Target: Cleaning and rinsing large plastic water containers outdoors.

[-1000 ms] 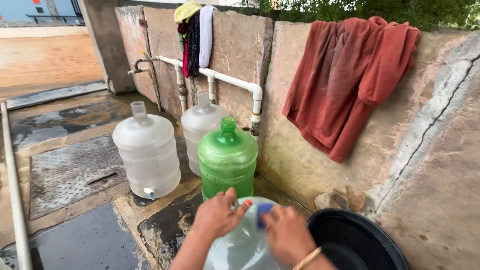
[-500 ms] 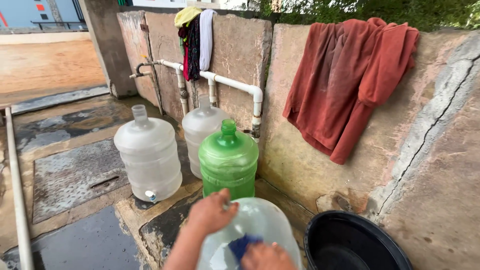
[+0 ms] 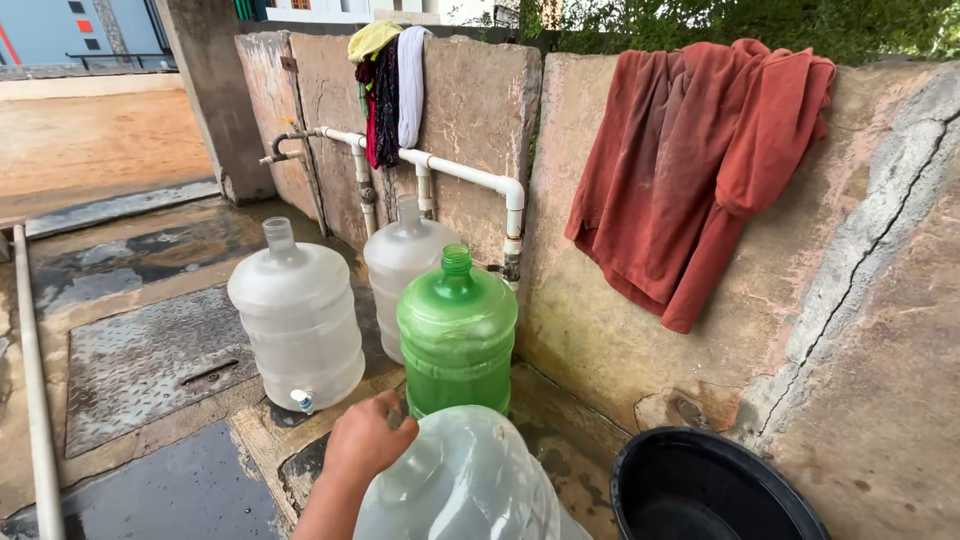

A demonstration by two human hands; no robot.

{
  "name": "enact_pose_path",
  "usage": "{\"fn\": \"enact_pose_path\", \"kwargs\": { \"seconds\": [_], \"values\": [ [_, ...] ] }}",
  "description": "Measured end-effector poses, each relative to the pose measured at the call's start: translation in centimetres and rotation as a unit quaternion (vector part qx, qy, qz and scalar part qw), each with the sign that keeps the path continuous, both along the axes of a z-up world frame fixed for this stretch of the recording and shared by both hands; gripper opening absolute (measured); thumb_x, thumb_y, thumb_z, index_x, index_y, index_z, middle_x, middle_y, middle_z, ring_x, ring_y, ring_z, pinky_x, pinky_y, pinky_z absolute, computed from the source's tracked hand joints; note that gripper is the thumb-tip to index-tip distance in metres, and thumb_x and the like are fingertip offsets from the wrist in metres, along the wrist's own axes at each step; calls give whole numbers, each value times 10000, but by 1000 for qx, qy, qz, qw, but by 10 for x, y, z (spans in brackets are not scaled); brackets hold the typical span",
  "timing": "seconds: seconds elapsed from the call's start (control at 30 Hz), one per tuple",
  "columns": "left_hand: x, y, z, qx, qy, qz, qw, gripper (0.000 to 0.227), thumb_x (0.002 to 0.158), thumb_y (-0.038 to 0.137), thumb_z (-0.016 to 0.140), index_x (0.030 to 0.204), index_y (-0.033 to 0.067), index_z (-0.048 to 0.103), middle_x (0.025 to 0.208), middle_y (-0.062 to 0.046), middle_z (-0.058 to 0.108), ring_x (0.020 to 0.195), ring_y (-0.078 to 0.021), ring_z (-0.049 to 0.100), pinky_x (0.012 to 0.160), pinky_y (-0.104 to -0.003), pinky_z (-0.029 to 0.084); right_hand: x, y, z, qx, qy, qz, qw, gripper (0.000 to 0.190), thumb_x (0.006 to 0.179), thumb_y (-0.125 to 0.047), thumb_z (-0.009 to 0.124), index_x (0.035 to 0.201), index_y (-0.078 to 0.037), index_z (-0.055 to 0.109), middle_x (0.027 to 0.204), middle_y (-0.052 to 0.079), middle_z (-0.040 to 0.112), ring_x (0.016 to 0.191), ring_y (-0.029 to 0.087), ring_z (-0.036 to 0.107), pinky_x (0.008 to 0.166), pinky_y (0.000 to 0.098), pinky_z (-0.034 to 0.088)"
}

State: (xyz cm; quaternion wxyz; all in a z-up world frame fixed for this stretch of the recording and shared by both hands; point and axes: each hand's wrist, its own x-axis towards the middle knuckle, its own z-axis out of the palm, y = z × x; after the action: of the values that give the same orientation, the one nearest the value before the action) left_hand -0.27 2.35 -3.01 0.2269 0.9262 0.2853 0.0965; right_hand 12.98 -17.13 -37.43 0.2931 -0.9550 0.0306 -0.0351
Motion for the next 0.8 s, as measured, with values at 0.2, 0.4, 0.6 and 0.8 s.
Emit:
{"fn": "enact_pose_path", "kwargs": {
  "seconds": [0.2,0.4,0.6,0.8],
  "values": [
    [-1,9,-3,-11,-19,-50,999,332,754,406,707,975,157,708,1028,-140,756,1020,-318,714,943,-446,539,-20,-102,152,318,150,332,876,286,787,-220,800,1037,-116,707,968,83,746,974,216,751,961,360,560],
    [4,29,-36,-3,-60,-36,998,409,713,442,765,1012,167,717,1052,-175,735,1046,-354,692,933,-458,540,-51,-112,146,212,-30,416,884,356,779,-376,901,875,-103,693,938,34,628,937,178,685,868,314,526],
    [-1,22,-18,-15,-35,-61,997,352,696,446,764,965,219,770,1085,-154,749,1064,-350,695,945,-461,538,-80,-116,222,238,-108,414,872,318,803,-190,863,957,-65,614,966,77,577,916,212,634,780,328,543],
    [-3,12,-17,26,-38,-68,997,384,708,453,792,1013,223,749,1099,-172,730,1053,-380,683,910,-489,534,-118,-125,268,186,-67,347,917,430,786,-118,810,1116,-60,541,1075,111,616,992,268,667,815,378,597]
  ]
}}
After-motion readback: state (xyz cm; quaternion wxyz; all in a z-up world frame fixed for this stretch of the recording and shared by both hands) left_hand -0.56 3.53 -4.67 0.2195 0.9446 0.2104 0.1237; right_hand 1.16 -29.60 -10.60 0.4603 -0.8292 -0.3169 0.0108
